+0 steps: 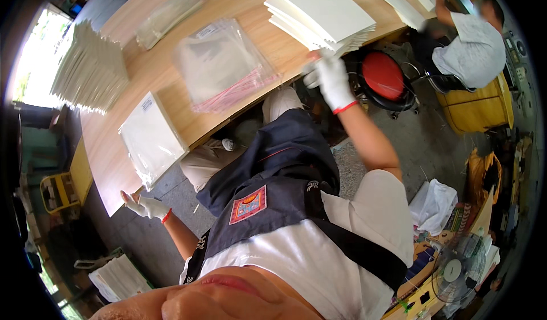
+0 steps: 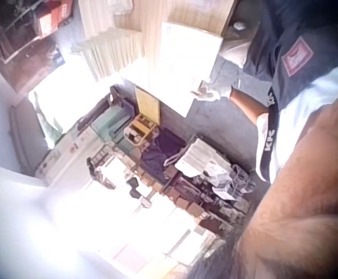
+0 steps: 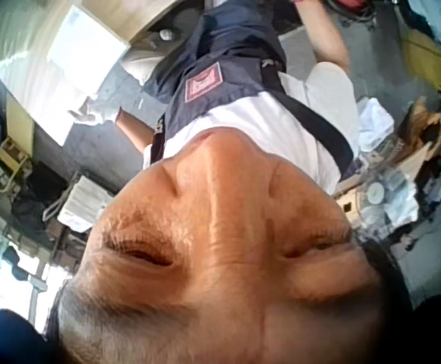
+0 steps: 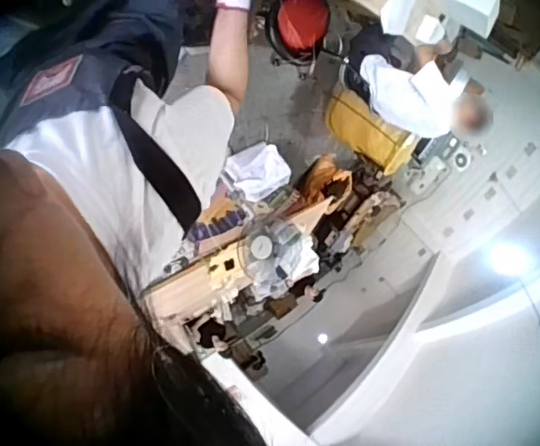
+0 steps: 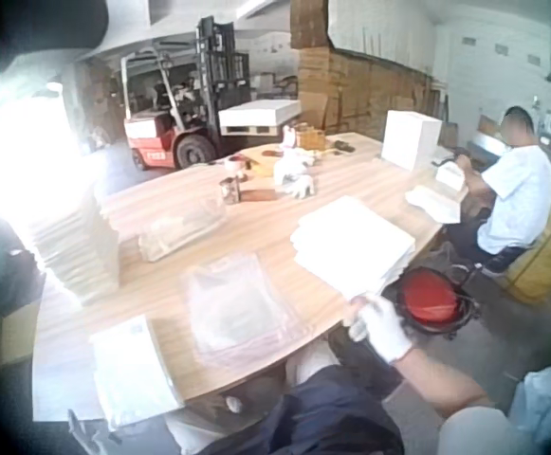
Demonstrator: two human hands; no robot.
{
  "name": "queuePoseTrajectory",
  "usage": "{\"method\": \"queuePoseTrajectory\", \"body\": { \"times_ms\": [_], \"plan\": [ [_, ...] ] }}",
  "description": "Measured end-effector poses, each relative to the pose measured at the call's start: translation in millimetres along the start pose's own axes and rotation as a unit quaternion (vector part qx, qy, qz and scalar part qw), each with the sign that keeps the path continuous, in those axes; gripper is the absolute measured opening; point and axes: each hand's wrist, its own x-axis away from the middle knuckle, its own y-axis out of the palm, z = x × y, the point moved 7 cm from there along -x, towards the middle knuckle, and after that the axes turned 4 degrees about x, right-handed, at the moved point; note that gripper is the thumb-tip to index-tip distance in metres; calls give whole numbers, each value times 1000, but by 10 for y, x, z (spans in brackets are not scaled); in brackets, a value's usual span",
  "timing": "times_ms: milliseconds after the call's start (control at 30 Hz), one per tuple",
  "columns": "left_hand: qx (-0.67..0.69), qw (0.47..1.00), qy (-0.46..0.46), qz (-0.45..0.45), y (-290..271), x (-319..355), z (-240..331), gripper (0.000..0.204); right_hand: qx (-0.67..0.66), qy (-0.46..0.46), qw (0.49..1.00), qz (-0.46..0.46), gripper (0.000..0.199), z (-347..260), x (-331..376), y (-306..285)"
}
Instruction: The person places white rectangular sheets into clear plastic bags on a wooden table. They repeatedly pick up a sheet, insert it into a bag, and seal the bag before moving it aside. The process is repetitive and involves handling stacks of sheets and bags.
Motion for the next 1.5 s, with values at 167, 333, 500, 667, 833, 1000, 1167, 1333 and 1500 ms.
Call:
{"method": "queuePoseTrajectory", "body": {
  "times_ms": [167, 333, 500, 667, 833, 1000, 1167, 1333, 1500],
  "plan": [
    [212, 959, 59, -179, 806, 255, 632, 32, 78, 116, 988, 64, 27, -181, -514, -884],
    [110, 894, 240, -361, 1837, 777, 1102, 39, -6, 141, 987, 78, 18, -212, -588, -837],
    [-135, 798, 303, -503, 2546, 1284, 1082, 48, -214, 263, 941, -1, 18, 60, -272, -706],
    [-212, 733, 304, -570, 2927, 1549, 1060, 39, -241, 185, 946, 112, 8, 275, -330, -1220],
    [-329, 698, 236, -591, 3139, 1405, 1030, 35, -297, 45, 940, -163, 23, 53, -206, -1325],
    [-185, 765, 152, -598, 3143, 1175, 710, 27, -173, 91, 973, -123, 47, -8, 433, -513],
    [-77, 818, 210, -531, 2950, 1128, 744, 27, -203, 235, 917, -249, 48, 905, 615, 87],
    [-124, 839, 274, -454, 2806, 1075, 1059, 28, -281, 220, 918, -174, 34, 1370, 740, 326],
    [-29, 820, 195, -537, 2820, 1143, 1130, 32, -336, 259, 901, -92, 7, 1499, 956, 572]
  ]
}}
